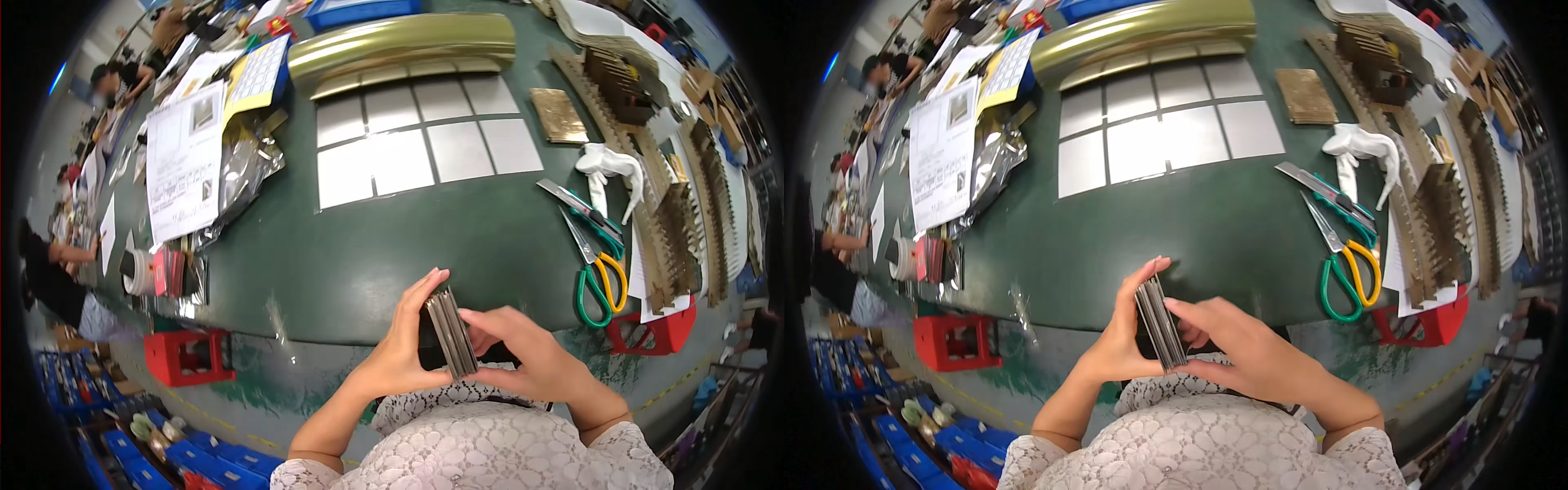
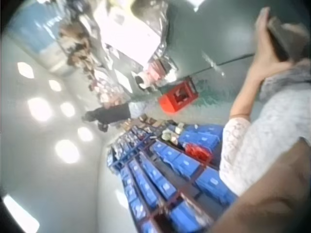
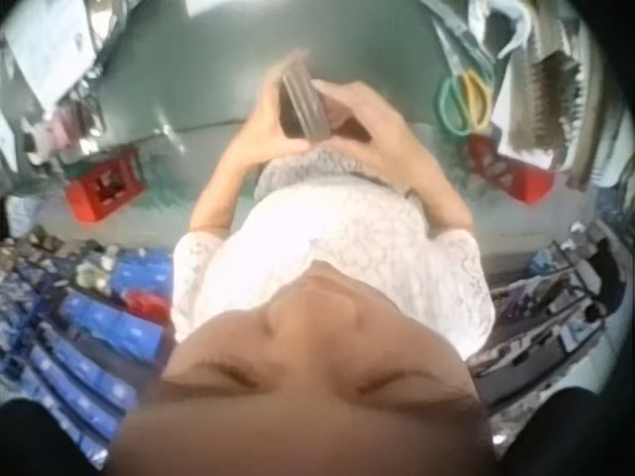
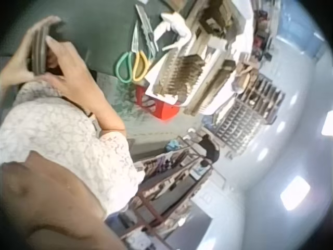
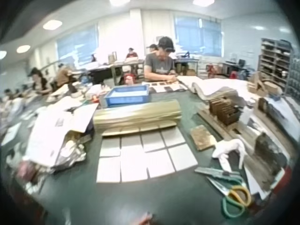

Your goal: The person uses scissors to cut a sheet of white material into smaller squares. They then pick up a gold-colored reflective square and trim its edges with the scissors. The person works at a green table in a workshop environment, handling the materials one by one.

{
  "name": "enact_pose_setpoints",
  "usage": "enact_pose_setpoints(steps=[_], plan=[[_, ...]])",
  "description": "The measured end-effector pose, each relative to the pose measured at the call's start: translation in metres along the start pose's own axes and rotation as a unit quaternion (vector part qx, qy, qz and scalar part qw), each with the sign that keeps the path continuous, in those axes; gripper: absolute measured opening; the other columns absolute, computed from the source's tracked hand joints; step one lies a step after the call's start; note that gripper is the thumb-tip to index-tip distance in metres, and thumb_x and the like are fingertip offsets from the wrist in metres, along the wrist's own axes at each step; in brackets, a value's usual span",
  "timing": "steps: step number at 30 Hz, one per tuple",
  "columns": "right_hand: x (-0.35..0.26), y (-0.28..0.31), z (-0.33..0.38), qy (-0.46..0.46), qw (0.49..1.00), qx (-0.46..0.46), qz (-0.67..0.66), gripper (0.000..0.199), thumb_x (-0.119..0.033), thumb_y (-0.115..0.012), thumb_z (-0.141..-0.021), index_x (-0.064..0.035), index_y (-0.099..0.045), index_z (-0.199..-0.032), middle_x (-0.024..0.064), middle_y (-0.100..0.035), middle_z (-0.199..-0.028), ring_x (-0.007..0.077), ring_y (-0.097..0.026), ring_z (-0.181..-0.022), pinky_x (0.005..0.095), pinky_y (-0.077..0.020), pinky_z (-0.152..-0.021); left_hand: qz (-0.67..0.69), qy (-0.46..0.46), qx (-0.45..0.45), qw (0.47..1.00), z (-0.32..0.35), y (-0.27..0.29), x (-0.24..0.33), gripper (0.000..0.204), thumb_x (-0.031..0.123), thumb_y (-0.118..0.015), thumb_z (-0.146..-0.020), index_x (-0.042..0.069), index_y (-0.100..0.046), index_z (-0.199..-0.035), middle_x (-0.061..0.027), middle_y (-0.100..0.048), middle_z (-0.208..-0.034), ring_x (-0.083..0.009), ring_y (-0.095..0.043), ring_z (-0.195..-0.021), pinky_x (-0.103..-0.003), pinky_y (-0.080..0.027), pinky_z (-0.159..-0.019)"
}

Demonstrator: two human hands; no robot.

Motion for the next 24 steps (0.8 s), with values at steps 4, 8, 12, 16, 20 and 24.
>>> enact_pose_setpoints(steps=[4,8,12,16,20,24], plan=[[-0.009,0.009,-0.025,0.041,0.998,0.028,-0.03,0.094,-0.016,-0.083,-0.069,-0.0122,-0.03,-0.147,0.014,-0.025,-0.15,0.0291,-0.039,-0.125,0.0294,-0.0526,-0.074,-0.061,-0.01,0.051,0.997,0.007,0.001,0.0,0.118,0.024,-0.09,-0.059,0.005,-0.012,-0.146,-0.0217,-0.035,-0.141,-0.0311,-0.042,-0.126,-0.043,-0.037,-0.102],[-0.004,-0.002,-0.047,0.055,0.997,0.001,-0.047,0.102,-0.019,-0.086,-0.065,-0.013,-0.027,-0.148,0.0131,-0.028,-0.148,0.028,-0.039,-0.125,0.0302,-0.0512,-0.076,-0.054,0.027,0.07,0.996,0.011,0.005,-0.017,0.114,0.024,-0.093,-0.056,0.005,-0.021,-0.142,-0.0164,-0.048,-0.125,-0.0246,-0.056,-0.108,-0.039,-0.047,-0.09],[-0.002,-0.005,-0.047,0.068,0.996,0.005,-0.065,0.1,-0.02,-0.088,-0.062,-0.0127,-0.033,-0.145,0.0111,-0.034,-0.142,0.026,-0.042,-0.119,0.0297,-0.0499,-0.077,-0.049,0.025,0.076,0.996,0.008,0.009,-0.016,0.104,0.024,-0.093,-0.054,0.005,-0.033,-0.136,-0.0096,-0.052,-0.119,-0.0203,-0.057,-0.101,-0.034,-0.047,-0.085],[-0.012,-0.006,-0.043,0.105,0.992,0.028,-0.056,0.093,-0.021,-0.088,-0.063,-0.0128,-0.039,-0.142,0.0109,-0.037,-0.137,0.0261,-0.042,-0.12,0.0315,-0.0506,-0.08,-0.058,0.012,0.056,0.997,0.01,0.011,-0.009,0.1,0.022,-0.091,-0.055,0.005,-0.035,-0.136,-0.0111,-0.049,-0.127,-0.0214,-0.053,-0.111,-0.036,-0.045,-0.091],[-0.006,-0.008,-0.043,0.097,0.995,0.032,-0.012,0.096,-0.022,-0.087,-0.064,-0.0121,-0.034,-0.144,0.0115,-0.037,-0.137,0.0291,-0.039,-0.125,0.0352,-0.0512,-0.085,-0.017,0.019,0.027,0.999,0.003,0.01,-0.006,0.1,0.019,-0.088,-0.057,0.007,-0.031,-0.138,-0.0153,-0.04,-0.139,-0.0282,-0.043,-0.126,-0.041,-0.039,-0.102],[-0.005,-0.006,-0.042,0.056,0.998,0.022,-0.033,0.101,-0.021,-0.087,-0.065,-0.0117,-0.027,-0.147,0.0125,-0.033,-0.141,0.0319,-0.036,-0.128,0.0373,-0.0505,-0.088,-0.039,0.045,0.008,0.998,0.001,0.01,-0.002,0.097,0.015,-0.085,-0.059,0.01,-0.028,-0.138,-0.0167,-0.034,-0.144,-0.0355,-0.034,-0.135,-0.045,-0.031,-0.11]])
Point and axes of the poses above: each hand's wrist, its own z-axis away from the middle knuckle, its own y-axis out of the back of the hand, x = y × z, the point moved 6 cm from there along -z, towards the middle knuckle
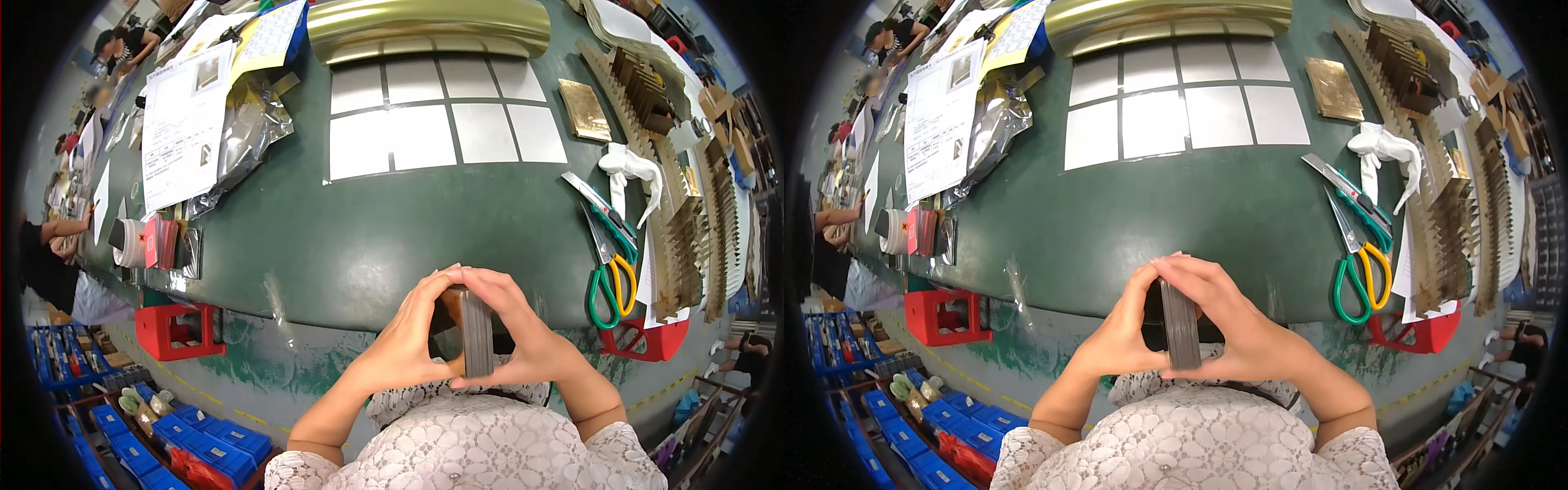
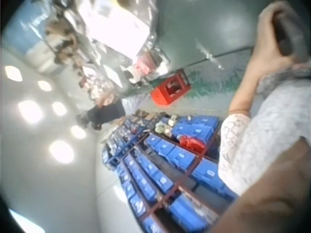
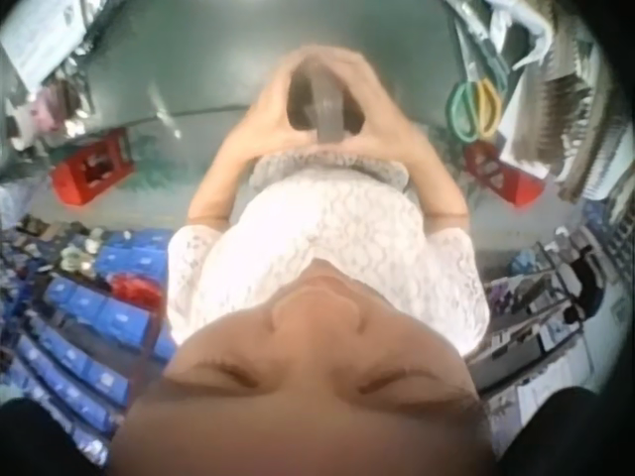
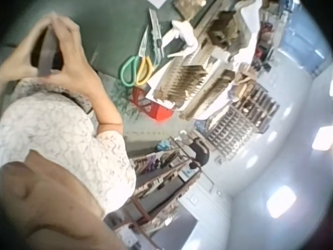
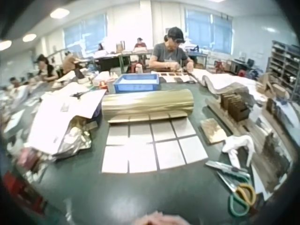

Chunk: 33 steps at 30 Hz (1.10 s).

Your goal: The person uses scissors to cut a sheet of white material into smaller squares. They then pick up a gold-colored reflective square and trim its edges with the scissors. The person works at a green table in a workshop environment, handling the materials one by one.

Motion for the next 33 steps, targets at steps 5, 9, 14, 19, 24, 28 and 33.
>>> enact_pose_setpoints(steps=[5,9,14,19,24,28,33], plan=[[0.001,-0.008,-0.005,-0.024,0.999,-0.015,-0.022,0.103,-0.02,-0.086,-0.066,-0.0114,-0.024,-0.148,0.0133,-0.029,-0.146,0.0321,-0.035,-0.129,0.0377,-0.0498,-0.09,0.064,0.04,0.008,0.997,0.006,0.0,-0.009,0.098,0.02,-0.088,-0.059,0.008,-0.029,-0.137,-0.0186,-0.036,-0.141,-0.0357,-0.037,-0.132,-0.045,-0.035,-0.107],[-0.002,-0.009,-0.006,-0.018,0.999,-0.012,-0.024,0.103,-0.017,-0.085,-0.066,-0.011,-0.023,-0.148,0.0144,-0.031,-0.146,0.0316,-0.036,-0.129,0.0368,-0.0485,-0.09,0.101,0.067,0.027,0.992,0.011,0.002,-0.018,0.097,0.023,-0.089,-0.057,0.008,-0.033,-0.134,-0.0169,-0.044,-0.136,-0.034,-0.046,-0.126,-0.043,-0.038,-0.104],[0.009,-0.004,0.005,-0.02,0.998,0.002,-0.063,0.101,-0.01,-0.083,-0.066,-0.0108,-0.024,-0.148,0.0143,-0.033,-0.147,0.0312,-0.041,-0.125,0.0353,-0.0479,-0.088,-0.012,-0.044,0.025,0.999,0.003,0.008,-0.005,0.099,0.016,-0.093,-0.054,0.002,-0.034,-0.132,-0.0152,-0.046,-0.134,-0.0194,-0.058,-0.105,-0.035,-0.054,-0.081],[0.009,-0.001,0.006,-0.005,0.997,0.011,-0.081,0.1,-0.006,-0.082,-0.066,-0.0104,-0.025,-0.148,0.0131,-0.033,-0.148,0.0294,-0.048,-0.117,0.0349,-0.0483,-0.087,0.021,0.01,0.02,1.0,0.005,0.006,-0.011,0.099,0.018,-0.094,-0.053,0.003,-0.035,-0.131,-0.0146,-0.047,-0.134,-0.0165,-0.058,-0.098,-0.032,-0.052,-0.081],[0.012,0.0,0.008,0.003,0.996,0.014,-0.084,0.099,-0.004,-0.081,-0.066,-0.0099,-0.025,-0.148,0.0126,-0.035,-0.147,0.0293,-0.046,-0.12,0.0347,-0.0486,-0.086,0.058,0.035,0.03,0.997,0.007,0.005,-0.017,0.1,0.023,-0.093,-0.05,0.006,-0.037,-0.131,-0.0144,-0.047,-0.133,-0.0266,-0.052,-0.115,-0.038,-0.043,-0.096],[0.009,0.001,0.007,0.01,0.997,0.009,-0.074,0.097,-0.003,-0.08,-0.066,-0.0092,-0.026,-0.147,0.0127,-0.036,-0.146,0.0312,-0.042,-0.126,0.0351,-0.0488,-0.087,0.064,0.014,0.034,0.997,0.005,0.005,-0.014,0.098,0.023,-0.092,-0.052,0.006,-0.037,-0.131,-0.0137,-0.048,-0.132,-0.0262,-0.052,-0.116,-0.038,-0.044,-0.096],[0.005,0.003,0.007,0.022,0.998,0.01,-0.057,0.094,-0.003,-0.078,-0.068,-0.0087,-0.027,-0.147,0.013,-0.037,-0.146,0.0332,-0.039,-0.13,0.0353,-0.0489,-0.087,0.097,0.019,0.039,0.994,0.004,0.004,-0.012,0.096,0.026,-0.091,-0.053,0.008,-0.039,-0.131,-0.0128,-0.049,-0.132,-0.0304,-0.049,-0.123,-0.041,-0.039,-0.103]])
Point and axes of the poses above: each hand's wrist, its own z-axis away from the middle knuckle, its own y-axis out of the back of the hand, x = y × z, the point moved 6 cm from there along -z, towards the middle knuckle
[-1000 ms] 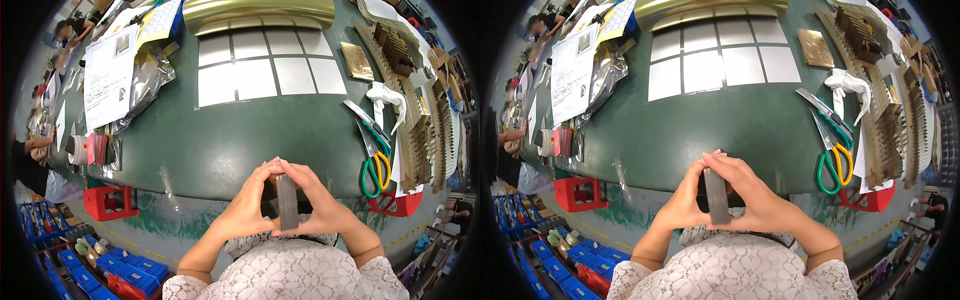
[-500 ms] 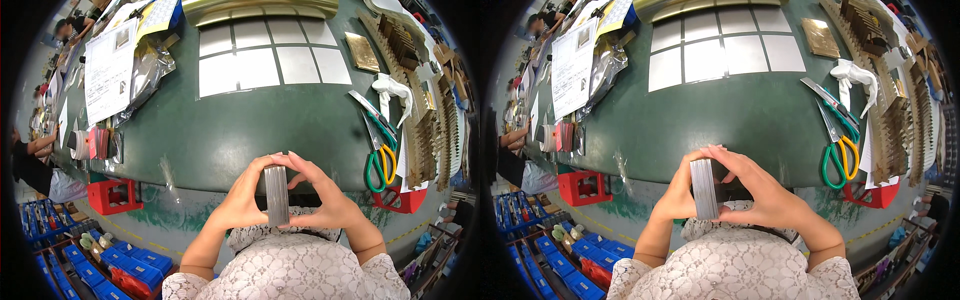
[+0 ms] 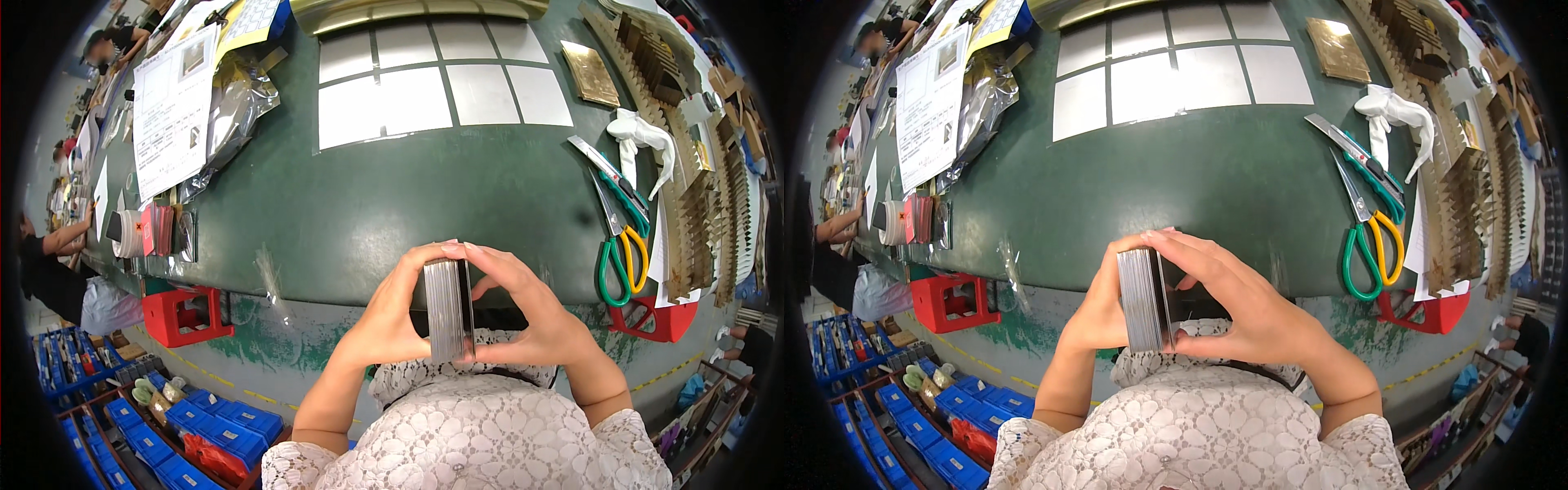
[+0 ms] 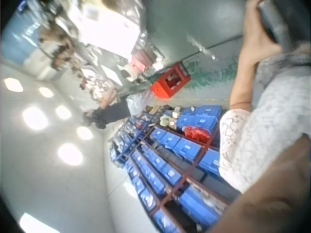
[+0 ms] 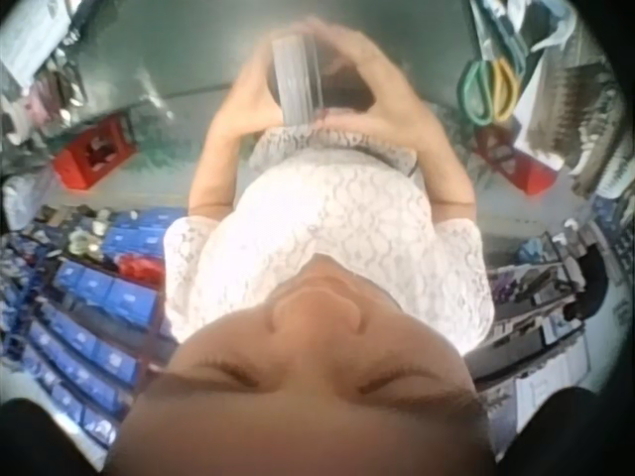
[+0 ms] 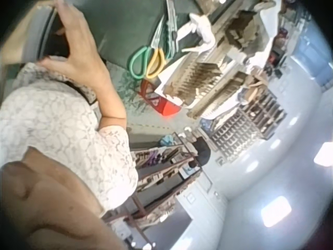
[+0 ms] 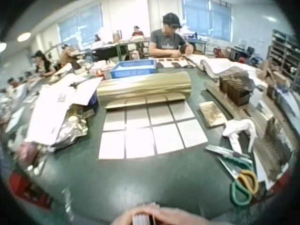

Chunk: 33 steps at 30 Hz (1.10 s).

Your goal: The person uses scissors to cut a sheet of white material into smaller squares. They then pick up a gold-colored reflective square and trim its edges with the scissors. The person works at a green table in a workshop environment, handling the materials one by one.

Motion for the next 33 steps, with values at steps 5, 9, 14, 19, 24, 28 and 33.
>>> enact_pose_setpoints(steps=[5,9,14,19,24,28,33], plan=[[0.001,0.0013,0.0028,-0.008,1.0,0.001,0.004,0.093,-0.003,-0.078,-0.067,-0.0086,-0.029,-0.146,0.0141,-0.036,-0.146,0.0323,-0.041,-0.127,0.0353,-0.0487,-0.087,-0.02,-0.044,0.004,0.999,-0.0026,0.0009,0.0071,0.094,0.024,-0.091,-0.053,0.008,-0.04,-0.13,-0.0128,-0.049,-0.131,-0.0301,-0.049,-0.124,-0.041,-0.039,-0.103],[0.0018,0.002,0.0035,-0.017,1.0,0.0,-0.001,0.094,-0.004,-0.078,-0.067,-0.0087,-0.029,-0.146,0.0155,-0.035,-0.146,0.0311,-0.044,-0.123,0.0353,-0.0486,-0.087,-0.023,-0.057,0.002,0.998,-0.0035,0.0015,0.0051,0.093,0.024,-0.091,-0.054,0.008,-0.04,-0.13,-0.0133,-0.049,-0.131,-0.0302,-0.048,-0.124,-0.041,-0.038,-0.103],[0.0009,0.0026,0.0041,-0.012,1.0,0.0,0.0,0.094,-0.003,-0.078,-0.067,-0.008,-0.029,-0.146,0.0146,-0.035,-0.147,0.0325,-0.042,-0.126,0.0359,-0.0492,-0.087,-0.02,-0.055,-0.007,0.998,-0.0035,0.0019,0.0038,0.093,0.026,-0.091,-0.054,0.008,-0.04,-0.129,-0.014,-0.049,-0.131,-0.0306,-0.048,-0.125,-0.041,-0.038,-0.104],[-0.0009,0.0026,0.0033,0.002,1.0,0.004,0.004,0.093,-0.002,-0.078,-0.066,-0.007,-0.029,-0.145,0.0132,-0.035,-0.147,0.0345,-0.037,-0.131,0.0366,-0.05,-0.087,-0.02,-0.059,-0.008,0.998,-0.0041,0.0022,0.0041,0.092,0.027,-0.091,-0.054,0.008,-0.04,-0.128,-0.0139,-0.05,-0.13,-0.0312,-0.047,-0.126,-0.042,-0.038,-0.104],[-0.0004,0.0028,0.0045,0.006,1.0,-0.002,0.005,0.093,-0.003,-0.078,-0.067,-0.007,-0.029,-0.146,0.0135,-0.035,-0.147,0.0342,-0.038,-0.13,0.0364,-0.05,-0.087,-0.018,-0.062,-0.012,0.998,-0.0043,0.0025,0.0055,0.092,0.026,-0.091,-0.055,0.007,-0.039,-0.128,-0.0129,-0.051,-0.129,-0.0321,-0.046,-0.127,-0.043,-0.037,-0.104],[-0.0003,0.0028,0.0051,0.002,1.0,0.0,0.002,0.093,-0.004,-0.078,-0.067,-0.007,-0.029,-0.146,0.0142,-0.034,-0.148,0.0334,-0.039,-0.13,0.0361,-0.05,-0.087,-0.016,-0.067,-0.015,0.997,-0.005,0.0023,0.006,0.091,0.025,-0.091,-0.055,0.007,-0.039,-0.128,-0.0121,-0.051,-0.128,-0.0325,-0.045,-0.128,-0.044,-0.037,-0.105],[-0.0013,0.0038,0.0037,0.001,1.0,-0.004,0.011,0.093,-0.003,-0.078,-0.066,-0.0068,-0.03,-0.145,0.0144,-0.035,-0.147,0.0326,-0.039,-0.129,0.0357,-0.05,-0.087,-0.023,-0.066,-0.017,0.997,-0.0058,0.0026,0.0081,0.089,0.023,-0.09,-0.056,0.007,-0.039,-0.127,-0.0119,-0.052,-0.128,-0.0331,-0.045,-0.129,-0.044,-0.036,-0.105]])
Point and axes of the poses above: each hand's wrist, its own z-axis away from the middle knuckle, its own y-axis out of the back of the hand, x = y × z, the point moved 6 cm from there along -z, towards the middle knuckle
